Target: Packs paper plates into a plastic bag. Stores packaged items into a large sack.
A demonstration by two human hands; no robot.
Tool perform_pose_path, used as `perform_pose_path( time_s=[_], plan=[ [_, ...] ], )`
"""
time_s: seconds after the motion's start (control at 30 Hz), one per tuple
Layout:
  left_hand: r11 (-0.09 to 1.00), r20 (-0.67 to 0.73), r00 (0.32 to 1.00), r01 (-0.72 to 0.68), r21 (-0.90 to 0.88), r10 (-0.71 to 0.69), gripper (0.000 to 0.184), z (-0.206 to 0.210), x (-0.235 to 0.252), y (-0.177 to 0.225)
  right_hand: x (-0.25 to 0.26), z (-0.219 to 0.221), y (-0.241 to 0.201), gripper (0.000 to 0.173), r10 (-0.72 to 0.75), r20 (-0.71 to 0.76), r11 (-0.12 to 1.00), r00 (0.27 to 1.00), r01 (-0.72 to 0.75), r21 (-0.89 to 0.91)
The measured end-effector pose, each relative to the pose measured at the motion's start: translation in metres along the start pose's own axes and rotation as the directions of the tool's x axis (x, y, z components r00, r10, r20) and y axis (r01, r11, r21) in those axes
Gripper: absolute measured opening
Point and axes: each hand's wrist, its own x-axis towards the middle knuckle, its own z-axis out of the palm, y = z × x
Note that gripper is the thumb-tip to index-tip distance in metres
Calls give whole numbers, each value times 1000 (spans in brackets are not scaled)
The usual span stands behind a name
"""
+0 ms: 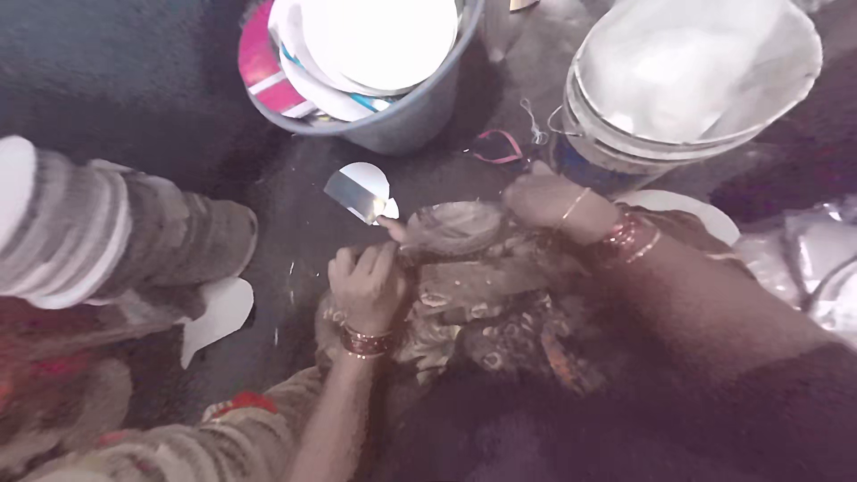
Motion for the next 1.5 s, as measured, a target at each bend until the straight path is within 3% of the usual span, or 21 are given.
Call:
perform_pose_path(
  time_s=[0.1,0.17,0.27,0.3,0.33,0.37,0.4,0.43,0.47,0.53,0.6,0.67,0.73,0.8,0.9,0.97,1.03,1.17,1.3,1.4,1.5],
  plan=[
    [994,187,979,63,95,-79,36,-4,2,-8,-8,-13,1,11,-17,-212,992,977,43,119],
    [976,493,844,153,156,-212,56,-17,6,-8,-12,-13,7,11,-101,-362,939,927,209,273],
    [802,878,188,521,291,-441,62,-37,38,-9,-15,-13,6,11,-109,-490,818,865,358,450],
    [723,911,110,649,237,-397,51,-39,41,-16,-17,-14,2,16,-83,-486,832,870,329,447],
    [597,933,113,793,122,-341,38,-44,43,-18,-21,-18,-1,27,-64,-444,870,894,268,413],
    [348,952,132,937,-30,-274,39,-47,47,-17,-25,-20,-4,33,-54,-382,915,923,199,352],
    [-18,972,128,991,-134,-199,47,-49,52,-17,-27,-19,-6,26,-72,-359,948,931,176,267],
    [-338,978,144,922,-188,-152,52,-48,58,-16,-29,-15,-7,15,-132,-390,955,911,222,196],
    [-544,973,192,807,-229,-124,53,-45,63,-16,-31,-12,-9,9,-219,-449,941,866,309,136],
    [-692,937,337,655,-305,-95,50,-37,72,-6,-34,-9,-21,10,-366,-568,872,737,485,67],
    [-576,902,421,715,-397,-99,48,-33,79,21,-37,-1,-39,13,-459,-658,777,597,629,29],
    [-246,864,463,830,-500,-196,43,-33,85,56,-32,11,-52,14,-506,-730,686,459,727,-18],
    [84,762,618,785,-614,-195,44,-34,83,75,-28,17,-56,13,-439,-817,620,373,784,25],
    [180,700,707,705,-686,-101,46,-35,82,72,-30,14,-54,12,-227,-888,498,400,831,247],
    [141,663,745,650,-746,76,34,-33,77,53,-43,3,-51,8,-56,-810,319,584,779,540],
    [146,625,757,608,-780,190,28,-31,73,44,-45,0,-47,16,-142,-827,409,543,793,451],
    [185,626,760,599,-779,175,14,-31,69,45,-44,1,-50,22,-253,-882,578,398,793,193],
    [537,624,781,535,-652,-22,6,-34,69,62,-36,6,-56,18,-329,-932,757,154,633,-163],
    [668,439,897,358,-653,-52,10,-31,69,69,-33,2,-52,20,-278,-934,698,224,715,-36],
    [810,64,996,89,-579,-63,21,-23,64,74,-29,0,-51,21,-162,-953,679,257,729,81],
    [952,-235,970,-124,-280,57,24,-19,67,79,-34,-1,-59,18,23,-943,723,332,646,245]
  ],
)
